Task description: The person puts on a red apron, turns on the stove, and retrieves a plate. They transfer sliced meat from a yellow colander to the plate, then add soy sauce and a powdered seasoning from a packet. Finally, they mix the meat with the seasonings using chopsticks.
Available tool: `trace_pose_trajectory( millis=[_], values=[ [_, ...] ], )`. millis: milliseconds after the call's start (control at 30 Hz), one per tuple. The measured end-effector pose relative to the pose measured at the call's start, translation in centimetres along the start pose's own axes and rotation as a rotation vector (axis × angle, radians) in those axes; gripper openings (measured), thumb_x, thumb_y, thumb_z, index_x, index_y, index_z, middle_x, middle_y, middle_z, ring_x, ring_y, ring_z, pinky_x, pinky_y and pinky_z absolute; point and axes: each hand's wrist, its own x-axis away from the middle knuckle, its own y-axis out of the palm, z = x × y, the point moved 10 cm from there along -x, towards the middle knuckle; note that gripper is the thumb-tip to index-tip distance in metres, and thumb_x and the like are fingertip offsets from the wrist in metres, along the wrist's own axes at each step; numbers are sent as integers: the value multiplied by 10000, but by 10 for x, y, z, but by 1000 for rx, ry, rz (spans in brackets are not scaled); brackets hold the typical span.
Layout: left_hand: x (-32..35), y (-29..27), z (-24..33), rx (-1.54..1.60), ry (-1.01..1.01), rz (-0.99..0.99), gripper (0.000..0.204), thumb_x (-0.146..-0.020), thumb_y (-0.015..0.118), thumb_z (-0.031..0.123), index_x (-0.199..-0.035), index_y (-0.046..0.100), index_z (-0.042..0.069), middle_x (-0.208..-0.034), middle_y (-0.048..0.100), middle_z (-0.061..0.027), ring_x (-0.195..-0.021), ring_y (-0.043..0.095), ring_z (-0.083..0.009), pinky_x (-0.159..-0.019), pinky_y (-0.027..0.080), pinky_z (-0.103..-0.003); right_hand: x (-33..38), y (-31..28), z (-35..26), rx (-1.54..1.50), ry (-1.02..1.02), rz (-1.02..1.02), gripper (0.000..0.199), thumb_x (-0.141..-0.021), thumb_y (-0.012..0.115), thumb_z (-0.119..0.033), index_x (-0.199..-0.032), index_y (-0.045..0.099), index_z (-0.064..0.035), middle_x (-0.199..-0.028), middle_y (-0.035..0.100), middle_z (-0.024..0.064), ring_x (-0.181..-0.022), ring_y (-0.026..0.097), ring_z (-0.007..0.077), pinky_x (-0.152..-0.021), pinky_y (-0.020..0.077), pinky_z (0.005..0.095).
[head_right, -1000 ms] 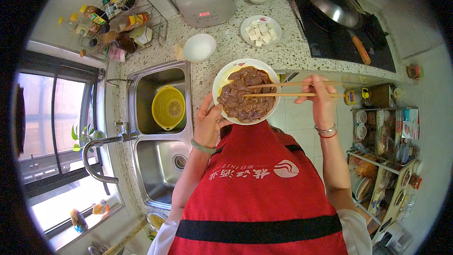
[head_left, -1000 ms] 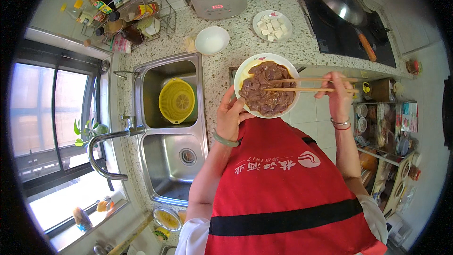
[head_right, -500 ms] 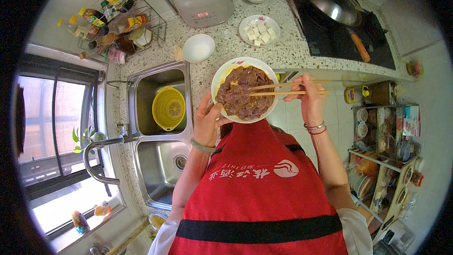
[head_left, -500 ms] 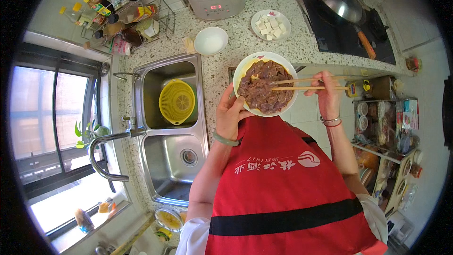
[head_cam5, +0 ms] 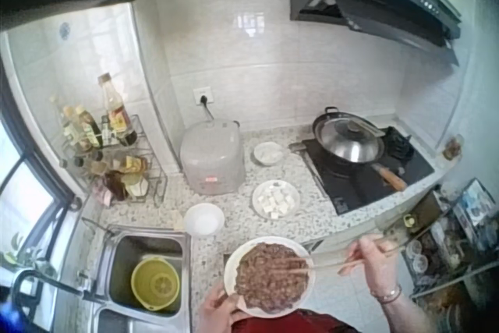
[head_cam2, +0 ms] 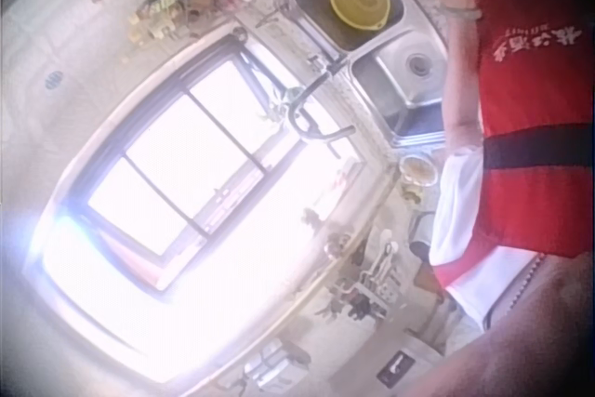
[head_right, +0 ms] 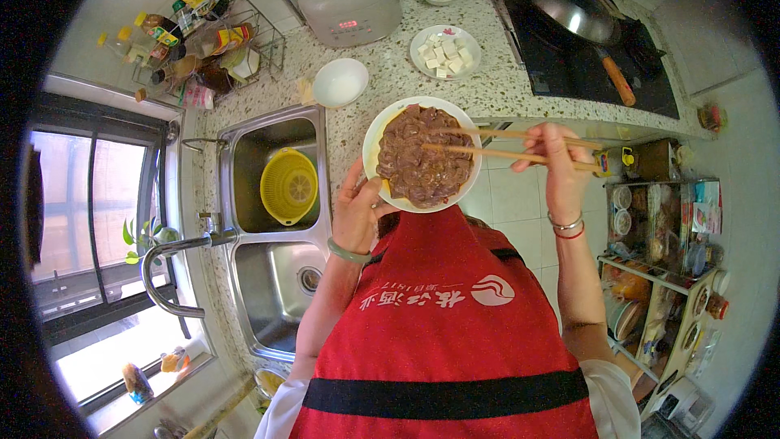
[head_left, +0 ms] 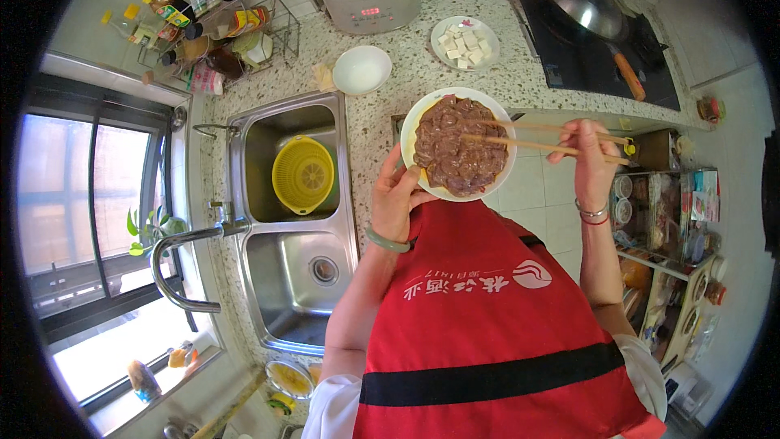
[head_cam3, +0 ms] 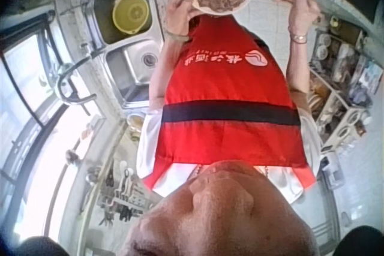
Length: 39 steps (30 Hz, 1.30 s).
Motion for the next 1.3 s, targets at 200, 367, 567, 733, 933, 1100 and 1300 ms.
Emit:
trace_pose_trajectory(
  millis=[200,367,567,733,933,1100,1300],
  values=[
    [-1,4,2,-41,-7,-25,462,-910,480,11,-1363,407,69,-1146,595,-146,-955,645,-240,-706,611,-375,-3,-2,36,-100,140,25,338,-967,502,-292,-938,605,29,-768,613,94,-572,621,190,-540,539,308],
    [-1,-3,-1,-15,-10,17,462,-908,484,8,-1360,405,65,-1140,596,-146,-950,646,-240,-699,611,-372,13,9,51,-247,244,-42,326,-956,520,-294,-932,609,19,-745,613,93,-567,619,197,-520,555,341],
    [0,-10,6,-58,4,63,465,-907,490,9,-1360,396,54,-1159,585,-149,-947,645,-241,-698,611,-372,7,-10,4,-38,122,-63,351,-954,522,-302,-972,614,36,-809,613,116,-545,614,184,-481,547,322],
    [-1,-3,8,-52,13,38,466,-907,490,6,-1361,399,61,-1171,578,-152,-971,636,-238,-697,610,-366,11,-1,29,-92,195,-46,335,-960,512,-294,-970,604,29,-804,602,107,-542,606,180,-477,540,307],
    [2,4,4,-54,4,1,458,-908,482,-3,-1355,414,69,-1184,569,-150,-999,624,-239,-706,609,-354,1,17,61,-325,176,-12,360,-976,471,-326,-937,585,13,-740,581,74,-561,593,162,-530,548,325],
    [4,6,9,-103,25,-7,457,-909,478,-5,-1356,412,64,-1183,567,-152,-996,625,-236,-715,607,-347,-10,14,29,-190,110,33,350,-974,480,-316,-948,597,13,-733,582,74,-540,584,160,-526,537,308],
    [2,-5,-1,-10,-33,29,465,-913,480,4,-1366,393,63,-1160,581,-154,-937,648,-231,-699,607,-351,-4,-3,17,-86,120,-32,339,-967,503,-288,-935,612,32,-743,578,73,-515,571,159,-489,520,303]
  ],
)
